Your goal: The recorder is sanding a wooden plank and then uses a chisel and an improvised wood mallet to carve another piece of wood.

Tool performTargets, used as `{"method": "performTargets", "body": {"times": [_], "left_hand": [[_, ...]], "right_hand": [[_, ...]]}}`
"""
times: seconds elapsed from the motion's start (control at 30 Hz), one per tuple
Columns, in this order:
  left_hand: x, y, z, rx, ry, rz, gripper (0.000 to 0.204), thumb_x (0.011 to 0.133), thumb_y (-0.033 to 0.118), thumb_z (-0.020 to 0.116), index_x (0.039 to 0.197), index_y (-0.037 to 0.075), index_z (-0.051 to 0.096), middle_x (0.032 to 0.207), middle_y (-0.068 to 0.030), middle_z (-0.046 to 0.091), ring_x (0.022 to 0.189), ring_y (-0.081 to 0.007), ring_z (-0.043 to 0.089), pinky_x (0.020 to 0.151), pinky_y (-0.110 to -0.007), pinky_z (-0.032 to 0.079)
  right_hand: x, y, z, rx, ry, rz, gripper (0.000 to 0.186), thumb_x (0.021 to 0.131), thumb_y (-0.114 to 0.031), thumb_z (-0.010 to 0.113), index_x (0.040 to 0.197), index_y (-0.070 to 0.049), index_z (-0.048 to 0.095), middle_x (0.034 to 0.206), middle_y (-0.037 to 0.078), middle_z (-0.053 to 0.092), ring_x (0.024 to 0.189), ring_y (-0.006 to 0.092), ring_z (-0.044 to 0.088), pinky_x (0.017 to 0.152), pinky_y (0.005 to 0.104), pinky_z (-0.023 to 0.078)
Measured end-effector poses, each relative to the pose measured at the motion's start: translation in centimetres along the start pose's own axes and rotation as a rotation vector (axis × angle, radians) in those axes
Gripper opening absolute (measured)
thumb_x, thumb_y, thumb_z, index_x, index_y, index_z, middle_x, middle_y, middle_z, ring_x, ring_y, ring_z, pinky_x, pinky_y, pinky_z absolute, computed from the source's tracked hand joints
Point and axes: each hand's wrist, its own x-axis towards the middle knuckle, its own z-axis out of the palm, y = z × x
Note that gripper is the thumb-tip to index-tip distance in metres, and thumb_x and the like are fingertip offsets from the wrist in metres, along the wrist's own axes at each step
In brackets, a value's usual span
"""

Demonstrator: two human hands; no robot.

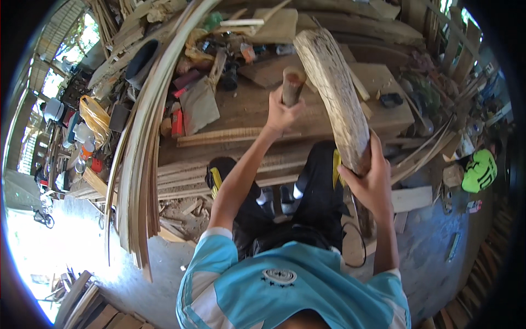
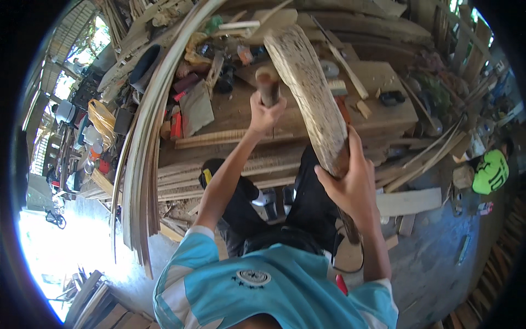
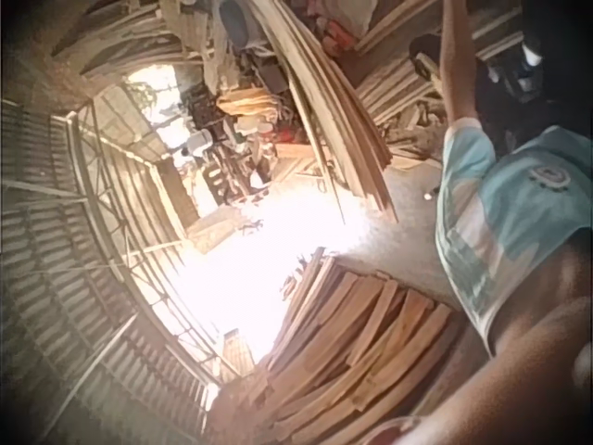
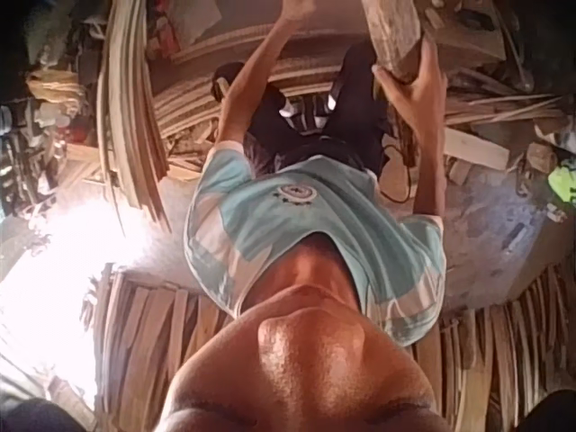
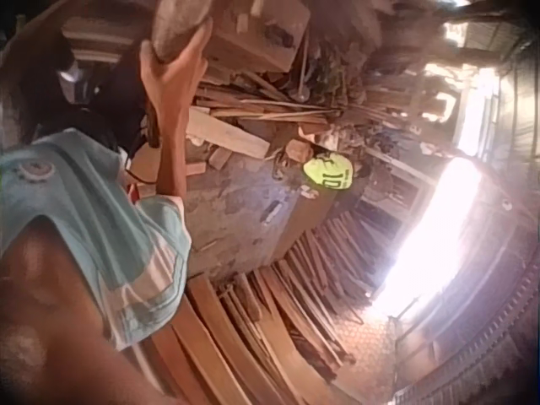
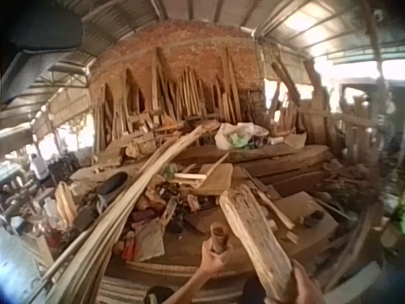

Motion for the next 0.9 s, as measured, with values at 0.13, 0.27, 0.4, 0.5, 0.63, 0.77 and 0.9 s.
{"method": "performTargets", "body": {"times": [0.13,0.27,0.4,0.5,0.63,0.77,0.9], "left_hand": [[0.0,0.5,0.0,0.087,-0.015,0.015,0.012,0.065,0.004,0.059,0.076,0.003,0.054,0.058,-0.0002,0.049,0.055,-0.0056,0.044,0.051,-0.024,0.04],[-0.4,-0.3,1.1,0.151,-0.064,0.1,0.023,0.062,0.007,0.06,0.084,0.002,0.059,0.059,-0.0066,0.051,0.055,-0.0095,0.044,0.055,-0.026,0.043],[-0.2,-0.6,1.7,0.214,-0.173,-0.009,0.027,0.062,0.009,0.063,0.088,0.002,0.06,0.067,-0.0115,0.056,0.056,-0.0164,0.049,0.057,-0.028,0.044],[0.6,-0.7,1.7,0.228,-0.137,0.251,0.029,0.063,0.011,0.065,0.09,0.003,0.061,0.072,-0.0114,0.059,0.062,-0.0155,0.055,0.06,-0.027,0.045],[-0.9,-0.4,-0.7,0.121,-0.085,0.07,0.016,0.066,0.007,0.062,0.08,0.003,0.057,0.065,-0.0043,0.057,0.057,-0.0104,0.053,0.053,-0.024,0.043],[-2.5,-0.3,-4.0,-0.153,0.248,-0.051,0.018,0.068,-0.003,0.053,0.085,0.003,0.048,0.06,-0.0047,0.05,0.044,-0.0114,0.045,0.041,-0.026,0.036],[-3.3,0.1,-6.9,-0.549,0.579,-0.071,0.022,0.064,-0.009,0.047,0.078,0.009,0.044,0.055,-0.0029,0.041,0.04,-0.0138,0.038,0.039,-0.028,0.032]], "right_hand": [[0.2,-2.3,-2.7,-0.018,0.223,-0.052,0.073,0.068,-0.008,0.072,0.129,0.005,0.033,0.108,0.022,0.056,0.1,0.028,0.057,0.085,0.0366,0.044],[0.5,-4.6,-3.2,0.094,0.539,-0.057,0.072,0.07,-0.008,0.071,0.129,0.003,0.032,0.114,0.022,0.05,0.099,0.0263,0.054,0.087,0.0378,0.041],[0.1,-3.2,-0.9,-0.36,0.059,0.022,0.073,0.066,-0.004,0.071,0.129,0.001,0.034,0.111,0.024,0.053,0.101,0.0334,0.055,0.086,0.0407,0.043],[-1.8,-1.1,-0.9,0.005,0.009,0.09,0.074,0.062,-0.004,0.071,0.128,0.0,0.038,0.105,0.021,0.058,0.107,0.0325,0.054,0.091,0.0382,0.041],[-4.9,1.5,-1.1,0.23,0.087,0.266,0.076,0.067,-0.003,0.07,0.131,0.002,0.03,0.115,0.02,0.052,0.11,0.0283,0.051,0.093,0.0369,0.039],[-6.9,5.3,1.1,0.228,0.086,0.298,0.077,0.068,-0.004,0.071,0.132,0.004,0.029,0.118,0.019,0.05,0.11,0.0271,0.05,0.094,0.0365,0.039],[-8.0,8.0,5.0,0.123,-0.044,0.504,0.082,0.065,-0.009,0.073,0.133,0.002,0.029,0.114,0.024,0.055,0.106,0.0315,0.056,0.09,0.0364,0.043]]}}
